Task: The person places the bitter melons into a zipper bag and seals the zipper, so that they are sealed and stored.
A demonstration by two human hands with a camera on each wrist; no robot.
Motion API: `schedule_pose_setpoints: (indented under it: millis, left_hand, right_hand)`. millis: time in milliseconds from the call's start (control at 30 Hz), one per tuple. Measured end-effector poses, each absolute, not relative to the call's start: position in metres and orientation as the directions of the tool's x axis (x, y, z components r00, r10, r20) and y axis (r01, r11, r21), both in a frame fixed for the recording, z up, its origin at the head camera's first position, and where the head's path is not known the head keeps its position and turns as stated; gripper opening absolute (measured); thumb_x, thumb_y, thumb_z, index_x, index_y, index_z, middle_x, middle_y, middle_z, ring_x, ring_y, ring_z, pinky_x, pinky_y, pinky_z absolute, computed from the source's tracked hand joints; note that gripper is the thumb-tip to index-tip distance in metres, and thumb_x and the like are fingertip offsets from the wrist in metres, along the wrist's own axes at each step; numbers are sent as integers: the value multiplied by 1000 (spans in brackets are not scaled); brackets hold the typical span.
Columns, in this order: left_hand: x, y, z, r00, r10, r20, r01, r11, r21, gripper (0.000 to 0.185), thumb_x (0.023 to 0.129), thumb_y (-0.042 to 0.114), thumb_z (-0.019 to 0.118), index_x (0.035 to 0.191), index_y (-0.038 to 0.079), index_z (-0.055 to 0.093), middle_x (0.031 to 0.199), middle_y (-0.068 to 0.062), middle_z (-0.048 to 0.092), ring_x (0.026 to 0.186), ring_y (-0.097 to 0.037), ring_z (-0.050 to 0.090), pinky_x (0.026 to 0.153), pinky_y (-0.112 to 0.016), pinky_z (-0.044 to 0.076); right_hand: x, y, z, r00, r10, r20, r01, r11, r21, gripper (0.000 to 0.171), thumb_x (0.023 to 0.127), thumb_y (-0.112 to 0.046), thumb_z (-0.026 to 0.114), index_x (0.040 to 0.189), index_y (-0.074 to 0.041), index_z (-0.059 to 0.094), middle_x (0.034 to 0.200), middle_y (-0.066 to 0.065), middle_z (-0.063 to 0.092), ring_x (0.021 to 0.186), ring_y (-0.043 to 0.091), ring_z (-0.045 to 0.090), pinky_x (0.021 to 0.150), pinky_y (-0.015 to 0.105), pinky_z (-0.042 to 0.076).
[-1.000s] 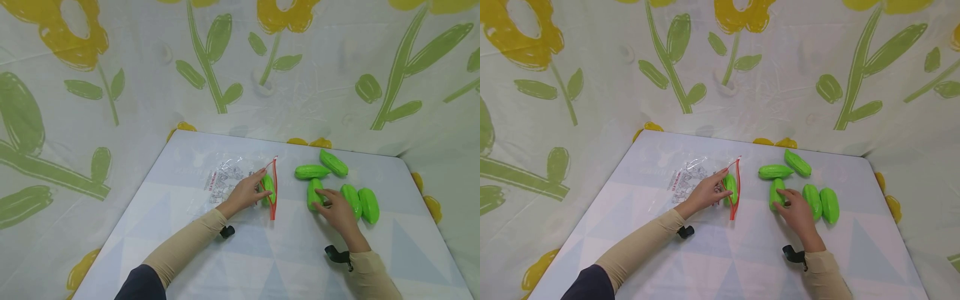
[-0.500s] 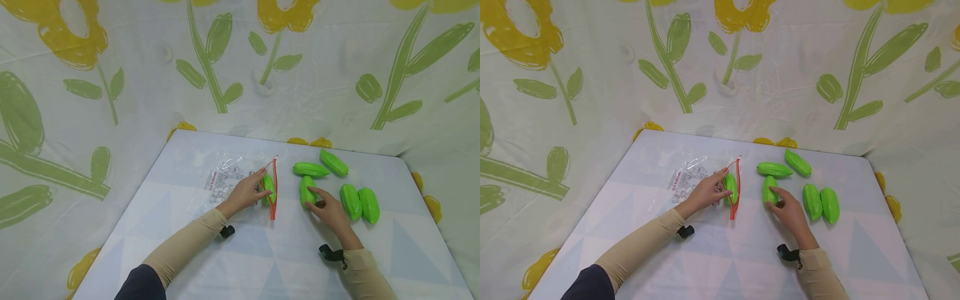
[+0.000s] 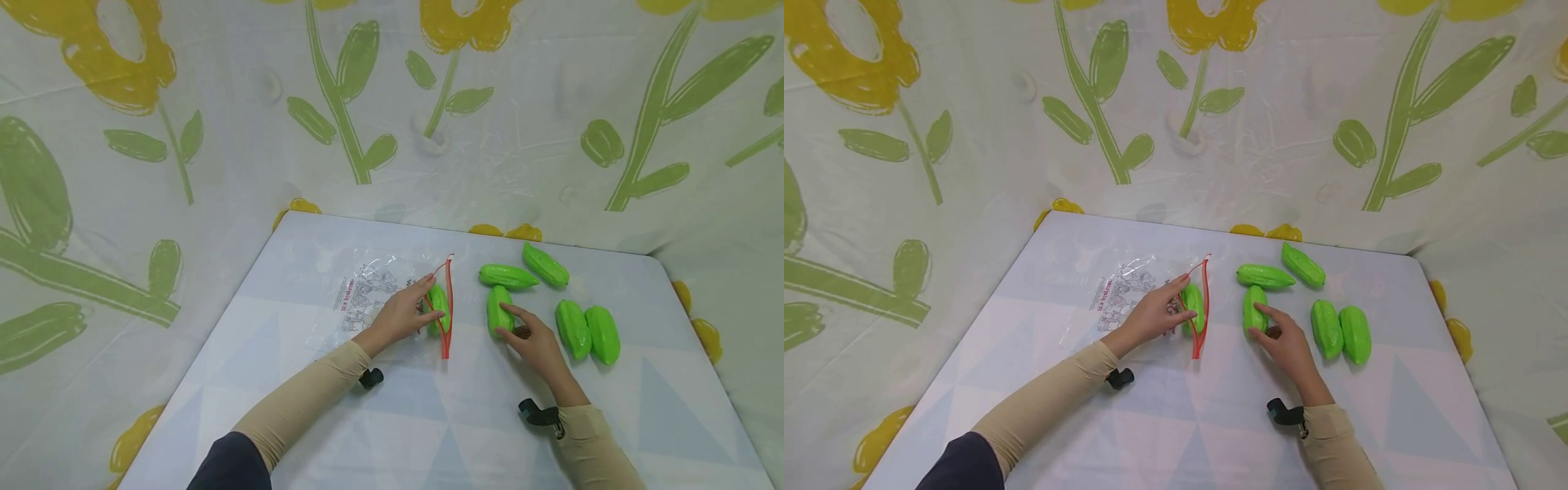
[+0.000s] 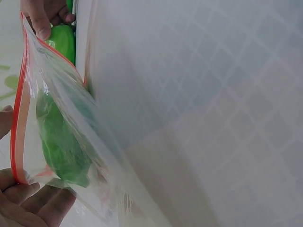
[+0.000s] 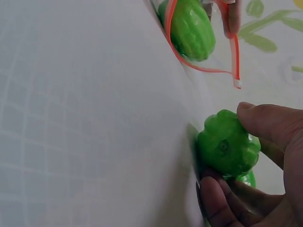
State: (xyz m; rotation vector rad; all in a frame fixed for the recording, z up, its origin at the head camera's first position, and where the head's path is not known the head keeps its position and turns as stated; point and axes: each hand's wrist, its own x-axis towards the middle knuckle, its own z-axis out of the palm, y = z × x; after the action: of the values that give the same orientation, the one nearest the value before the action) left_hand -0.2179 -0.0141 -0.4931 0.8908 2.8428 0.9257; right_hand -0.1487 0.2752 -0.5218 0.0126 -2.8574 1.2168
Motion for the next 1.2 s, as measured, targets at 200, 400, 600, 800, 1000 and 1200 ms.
schedule_pose_setpoints:
  millis: [200, 400, 600, 800, 1000, 1200]
  left_hand:
    - [-218, -14, -493, -836, 527, 154, 516, 659, 548, 77, 84, 54, 60, 146, 16, 32, 152, 7, 26, 136, -15, 30, 108, -33, 32]
    - [-218, -14, -493, -832, 532, 154, 521, 656, 547, 78, 84, 54, 59, 146, 15, 31, 152, 5, 27, 136, -16, 29, 108, -34, 31]
    - [-218, -13, -493, -837, 529, 144, 512, 661, 548, 78, 84, 55, 59, 146, 16, 30, 152, 6, 25, 137, -15, 28, 109, -33, 30]
    - [-218, -13, -493, -836, 529, 148, 516, 663, 542, 78, 84, 55, 59, 146, 14, 31, 152, 7, 25, 136, -15, 30, 108, -32, 32]
    - [-218, -14, -493, -835, 528, 151, 518, 666, 537, 78, 84, 54, 59, 146, 15, 31, 152, 7, 25, 135, -15, 31, 107, -32, 33]
    - [-219, -13, -492, -840, 524, 142, 511, 672, 536, 78, 84, 54, 59, 146, 16, 31, 152, 7, 25, 135, -15, 31, 107, -32, 32]
  right_hand:
    - [-148, 274, -521, -1000, 12, 5, 5, 682, -731, 61, 82, -51, 63, 137, -32, 45, 135, 13, 47, 92, 28, 60, 58, 30, 50]
    - [-148, 274, -521, -999, 6, 32, -19, 685, -729, 58, 83, -48, 64, 136, -32, 46, 134, 11, 48, 91, 27, 61, 61, 30, 50]
    - [-147, 273, -521, -999, -2, 39, -30, 686, -727, 58, 83, -52, 62, 136, -35, 45, 135, 9, 47, 95, 28, 60, 64, 33, 52]
    - [-145, 271, -518, -997, -25, 66, -66, 668, -741, 56, 83, -50, 62, 135, -38, 45, 137, 7, 46, 96, 27, 60, 70, 38, 53]
    - [-145, 269, -515, -995, -60, 77, -98, 632, -769, 55, 84, -48, 63, 134, -39, 45, 135, 6, 48, 94, 26, 61, 70, 37, 54]
    - [-147, 264, -514, -995, -82, 56, -95, 621, -778, 55, 84, -48, 63, 135, -40, 44, 136, 4, 47, 95, 25, 61, 73, 38, 54]
